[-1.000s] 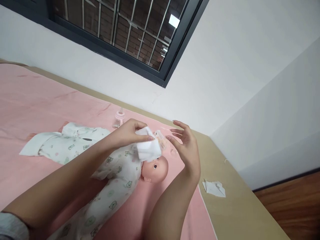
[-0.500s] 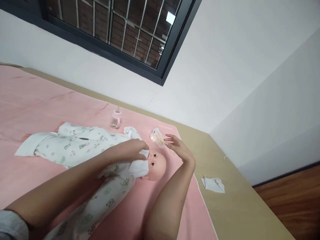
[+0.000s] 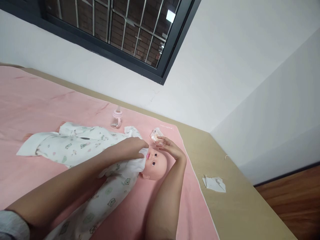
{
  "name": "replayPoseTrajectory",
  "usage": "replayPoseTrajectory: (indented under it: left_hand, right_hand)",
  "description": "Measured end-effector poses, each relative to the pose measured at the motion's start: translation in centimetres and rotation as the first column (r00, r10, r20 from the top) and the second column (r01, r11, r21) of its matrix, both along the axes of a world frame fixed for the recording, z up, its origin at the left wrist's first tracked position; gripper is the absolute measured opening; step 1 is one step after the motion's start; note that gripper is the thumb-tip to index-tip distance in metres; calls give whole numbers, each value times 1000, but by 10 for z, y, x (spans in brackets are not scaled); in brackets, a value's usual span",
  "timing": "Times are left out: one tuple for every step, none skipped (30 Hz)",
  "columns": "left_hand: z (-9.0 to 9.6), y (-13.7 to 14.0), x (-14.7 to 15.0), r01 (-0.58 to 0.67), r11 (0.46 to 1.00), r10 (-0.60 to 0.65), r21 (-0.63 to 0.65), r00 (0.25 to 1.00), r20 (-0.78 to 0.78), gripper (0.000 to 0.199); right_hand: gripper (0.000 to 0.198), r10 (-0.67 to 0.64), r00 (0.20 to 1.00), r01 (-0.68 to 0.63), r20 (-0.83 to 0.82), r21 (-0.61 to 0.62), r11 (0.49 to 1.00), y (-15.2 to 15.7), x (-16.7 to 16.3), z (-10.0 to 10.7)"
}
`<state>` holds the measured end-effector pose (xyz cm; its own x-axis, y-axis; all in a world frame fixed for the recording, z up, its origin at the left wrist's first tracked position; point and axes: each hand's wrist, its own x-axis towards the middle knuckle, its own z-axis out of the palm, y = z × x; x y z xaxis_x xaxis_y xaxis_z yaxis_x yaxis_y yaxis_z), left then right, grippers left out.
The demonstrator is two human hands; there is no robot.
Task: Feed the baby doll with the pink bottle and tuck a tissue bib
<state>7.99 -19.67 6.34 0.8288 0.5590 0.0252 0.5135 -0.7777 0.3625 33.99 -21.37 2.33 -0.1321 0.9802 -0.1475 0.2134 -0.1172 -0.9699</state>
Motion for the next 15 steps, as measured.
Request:
replayPoseTrajectory:
  left_hand:
    - [0, 0, 0, 0, 1000, 0, 8, 1000, 6, 4]
    - [-1, 0, 0, -2, 1000, 2, 18, 1000, 13, 3]
    - [-1, 0, 0, -6, 1000, 5, 28, 1000, 22, 4]
    - [-2, 0, 0, -8, 999, 7, 37, 999, 31, 6]
    - [-3, 1, 0, -8, 999, 6, 45, 999, 39, 9]
    - [-3, 1, 0, -9, 999, 7, 51, 999, 45, 11]
    - [-4, 2, 0, -10, 998, 8, 54, 999, 49, 14]
    - [-4, 2, 1, -11, 998, 8, 58, 999, 52, 17]
    - [-4, 2, 1, -13, 998, 10, 61, 998, 55, 19]
    - [-4, 2, 2, -15, 998, 12, 66, 998, 58, 20]
    - [-4, 2, 2, -16, 997, 11, 71, 998, 61, 21]
    - [-3, 2, 3, -15, 997, 10, 75, 998, 63, 22]
    - [-3, 3, 3, -12, 997, 7, 78, 998, 64, 23]
    - [-3, 3, 4, -9, 997, 4, 81, 998, 64, 24]
    - [-3, 4, 4, -9, 996, 4, 85, 998, 68, 24]
  right_hand:
    - [55, -3, 1000, 3, -6, -10, 1000, 1, 0, -1]
    - [56, -4, 1000, 4, -14, -19, 1000, 1, 1, -3]
    - [56, -4, 1000, 4, -24, -27, 1000, 2, 1, -5]
    - [55, -5, 999, 3, -37, -34, 999, 3, 0, -8]
    - [55, -3, 999, 1, -53, -41, 999, 4, 0, -11]
    - [55, -2, 997, -1, -72, -48, 999, 5, -1, -14]
    - [54, -1, 996, -4, -92, -54, 999, 6, -2, -19]
    - [53, -3, 994, -4, -114, -61, 998, 7, -4, -24]
    - [53, -8, 991, -1, -137, -68, 998, 8, -5, -29]
    - [52, -16, 987, 4, -163, -76, 997, 10, -6, -35]
    - [52, -27, 981, 11, -190, -86, 996, 11, -8, -41]
    - [52, -41, 975, 21, -217, -97, 995, 12, -9, -46]
    - [51, -58, 969, 32, -242, -109, 994, 14, -10, -52]
    - [49, -77, 962, 48, -262, -115, 992, 15, -12, -56]
    - [47, -97, 956, 69, -277, -110, 992, 17, -13, -60]
